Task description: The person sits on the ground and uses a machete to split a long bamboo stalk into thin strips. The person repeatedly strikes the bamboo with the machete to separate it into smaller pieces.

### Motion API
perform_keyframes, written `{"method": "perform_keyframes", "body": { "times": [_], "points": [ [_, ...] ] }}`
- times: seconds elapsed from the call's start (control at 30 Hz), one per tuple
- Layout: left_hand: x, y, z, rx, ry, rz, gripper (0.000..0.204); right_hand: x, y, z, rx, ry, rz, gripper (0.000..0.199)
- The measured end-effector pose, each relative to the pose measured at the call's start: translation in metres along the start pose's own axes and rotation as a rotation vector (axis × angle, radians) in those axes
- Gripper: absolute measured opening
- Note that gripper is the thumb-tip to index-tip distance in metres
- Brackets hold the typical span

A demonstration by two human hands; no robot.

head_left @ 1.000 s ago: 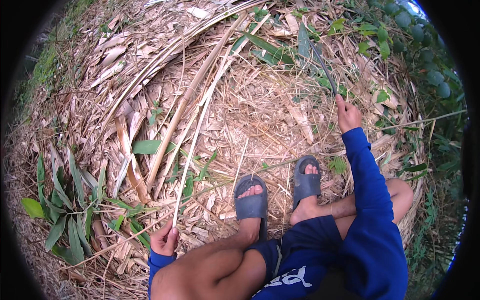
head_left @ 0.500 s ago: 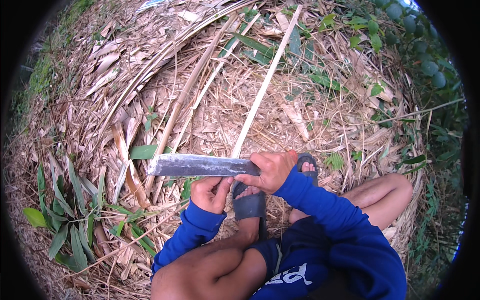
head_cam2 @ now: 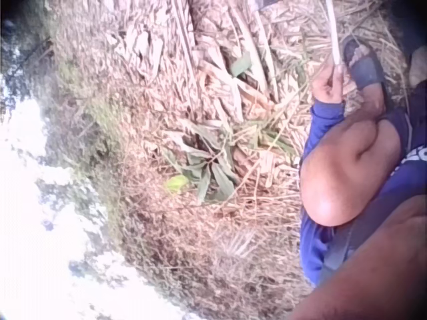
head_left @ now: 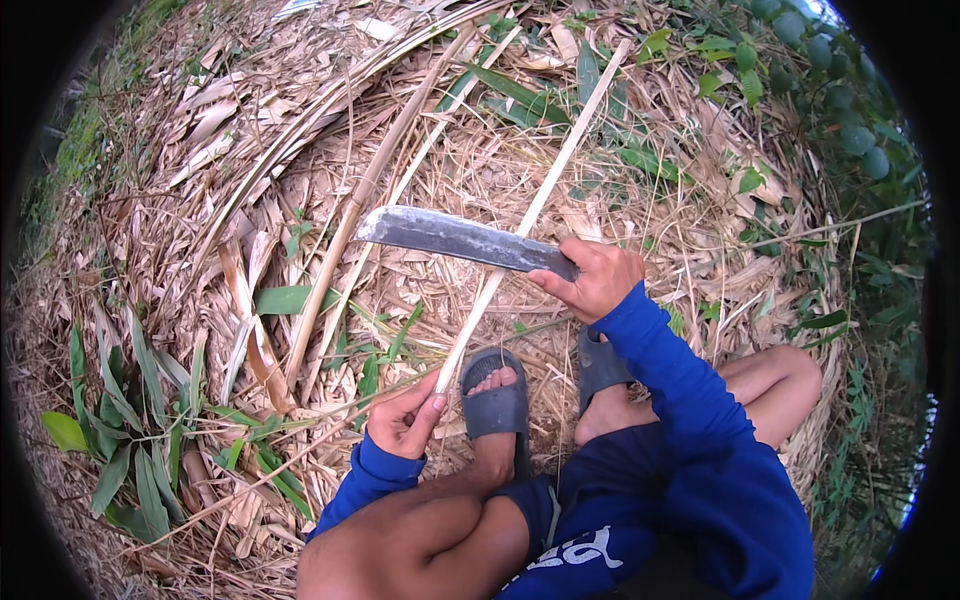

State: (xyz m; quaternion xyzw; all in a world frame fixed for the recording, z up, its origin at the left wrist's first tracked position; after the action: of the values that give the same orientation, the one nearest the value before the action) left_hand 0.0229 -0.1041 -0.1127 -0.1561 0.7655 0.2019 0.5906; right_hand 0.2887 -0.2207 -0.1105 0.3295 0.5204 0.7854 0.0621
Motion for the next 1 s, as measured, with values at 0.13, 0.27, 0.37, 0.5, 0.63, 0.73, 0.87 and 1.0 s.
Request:
{"method": "perform_keyframes", "body": {
  "times": [0.13, 0.27, 0.37, 0.5, 0.63, 0.73, 0.87, 1.0],
  "points": [
    [0.011, 0.020, -0.017, -0.015, 0.013, 0.007, 0.036, -0.008, 0.004, 0.013, 0.001, -0.019, -0.018, 0.051],
    [0.031, 0.050, -0.053, -0.030, 0.228, -0.112, 0.034, -0.061, 0.006, 0.031, 0.017, -0.193, -0.084, 0.061],
    [0.050, 0.079, -0.098, 0.032, 0.242, -0.111, 0.033, -0.151, 0.033, 0.052, -0.173, -0.567, 0.073, 0.069],
    [0.069, 0.091, -0.137, -0.130, 0.159, -0.086, 0.034, -0.198, 0.067, 0.043, -0.336, -0.576, -0.082, 0.070],
    [0.045, 0.066, -0.087, -0.167, 0.283, -0.103, 0.035, -0.110, 0.035, 0.018, -0.104, -0.334, 0.162, 0.059],
    [0.045, 0.040, -0.048, -0.121, 0.196, -0.073, 0.034, -0.027, 0.007, 0.006, 0.072, -0.065, 0.119, 0.052],
    [0.037, 0.027, -0.030, -0.023, 0.103, 0.045, 0.032, 0.009, -0.003, 0.009, 0.128, -0.029, 0.099, 0.052],
    [0.029, 0.033, -0.033, 0.010, 0.109, 0.087, 0.034, 0.005, 0.002, 0.008, 0.086, -0.032, 0.041, 0.055]
  ]
}}
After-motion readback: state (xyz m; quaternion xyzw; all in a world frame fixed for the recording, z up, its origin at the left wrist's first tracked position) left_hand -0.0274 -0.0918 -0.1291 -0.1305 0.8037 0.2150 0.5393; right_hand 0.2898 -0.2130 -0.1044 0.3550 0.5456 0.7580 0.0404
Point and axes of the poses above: each hand's wrist, its own z-axis towards the middle knuckle, its own y-axis out of the back of the hand, x = y × z, the point moved 4 cm from there along z, towards the middle knuckle, and after that the axes turned 3 degrees about -y, right-handed, at the moved point
